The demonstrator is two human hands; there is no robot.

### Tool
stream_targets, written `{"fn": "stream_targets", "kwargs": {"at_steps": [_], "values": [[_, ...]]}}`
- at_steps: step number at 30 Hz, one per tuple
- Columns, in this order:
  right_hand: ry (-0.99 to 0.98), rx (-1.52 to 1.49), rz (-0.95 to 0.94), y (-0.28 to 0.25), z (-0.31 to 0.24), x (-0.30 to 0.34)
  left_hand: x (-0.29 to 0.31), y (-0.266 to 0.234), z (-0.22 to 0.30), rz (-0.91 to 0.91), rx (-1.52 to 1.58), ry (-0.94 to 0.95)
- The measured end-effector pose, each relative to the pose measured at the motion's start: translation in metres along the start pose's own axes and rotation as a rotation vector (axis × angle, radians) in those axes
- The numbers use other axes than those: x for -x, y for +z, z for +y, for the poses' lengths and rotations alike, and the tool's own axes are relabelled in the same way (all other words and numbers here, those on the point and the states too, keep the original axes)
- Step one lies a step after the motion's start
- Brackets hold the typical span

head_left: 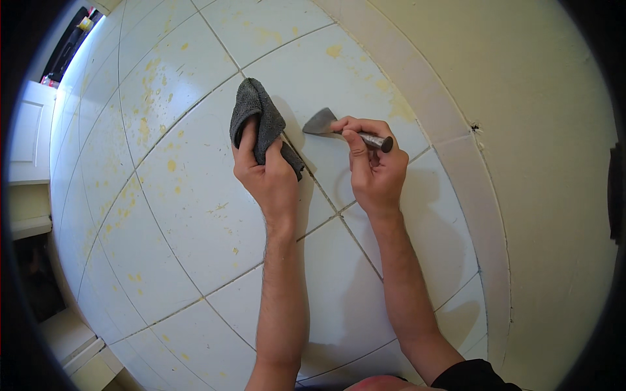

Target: The person uses a scraper to remove a yellow substance from a tiled floor and wipes the area with a cloth.

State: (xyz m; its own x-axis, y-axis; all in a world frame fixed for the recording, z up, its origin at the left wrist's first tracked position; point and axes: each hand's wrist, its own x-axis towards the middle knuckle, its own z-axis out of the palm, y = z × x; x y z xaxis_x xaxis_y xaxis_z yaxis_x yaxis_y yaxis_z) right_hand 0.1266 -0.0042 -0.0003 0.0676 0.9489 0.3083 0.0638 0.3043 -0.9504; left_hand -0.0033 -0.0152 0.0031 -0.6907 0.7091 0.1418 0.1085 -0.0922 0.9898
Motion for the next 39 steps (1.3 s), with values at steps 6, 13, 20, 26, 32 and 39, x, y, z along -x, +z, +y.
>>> {"fn": "stream_targets", "kwargs": {"at_steps": [6,13,20,26,32,39], "values": [[-0.004,0.015,-0.002,0.003,-0.002,-0.003,-0.001,-0.002,0.000,-0.002,0.048,-0.032],[0.032,-0.018,-0.029,0.005,0.000,-0.001,-0.001,-0.002,0.000,0.001,0.051,-0.032],[-0.021,0.032,-0.007,0.009,0.004,0.002,-0.001,-0.001,-0.001,0.002,0.053,-0.026],[-0.040,0.081,0.012,0.010,0.000,0.000,-0.001,0.000,0.002,0.013,0.047,-0.026],[-0.113,0.119,0.049,0.004,0.003,0.001,0.001,0.002,0.003,0.008,0.078,-0.052],[-0.116,0.071,0.005,0.007,0.001,0.003,-0.002,-0.002,-0.001,0.008,0.067,-0.042]]}}
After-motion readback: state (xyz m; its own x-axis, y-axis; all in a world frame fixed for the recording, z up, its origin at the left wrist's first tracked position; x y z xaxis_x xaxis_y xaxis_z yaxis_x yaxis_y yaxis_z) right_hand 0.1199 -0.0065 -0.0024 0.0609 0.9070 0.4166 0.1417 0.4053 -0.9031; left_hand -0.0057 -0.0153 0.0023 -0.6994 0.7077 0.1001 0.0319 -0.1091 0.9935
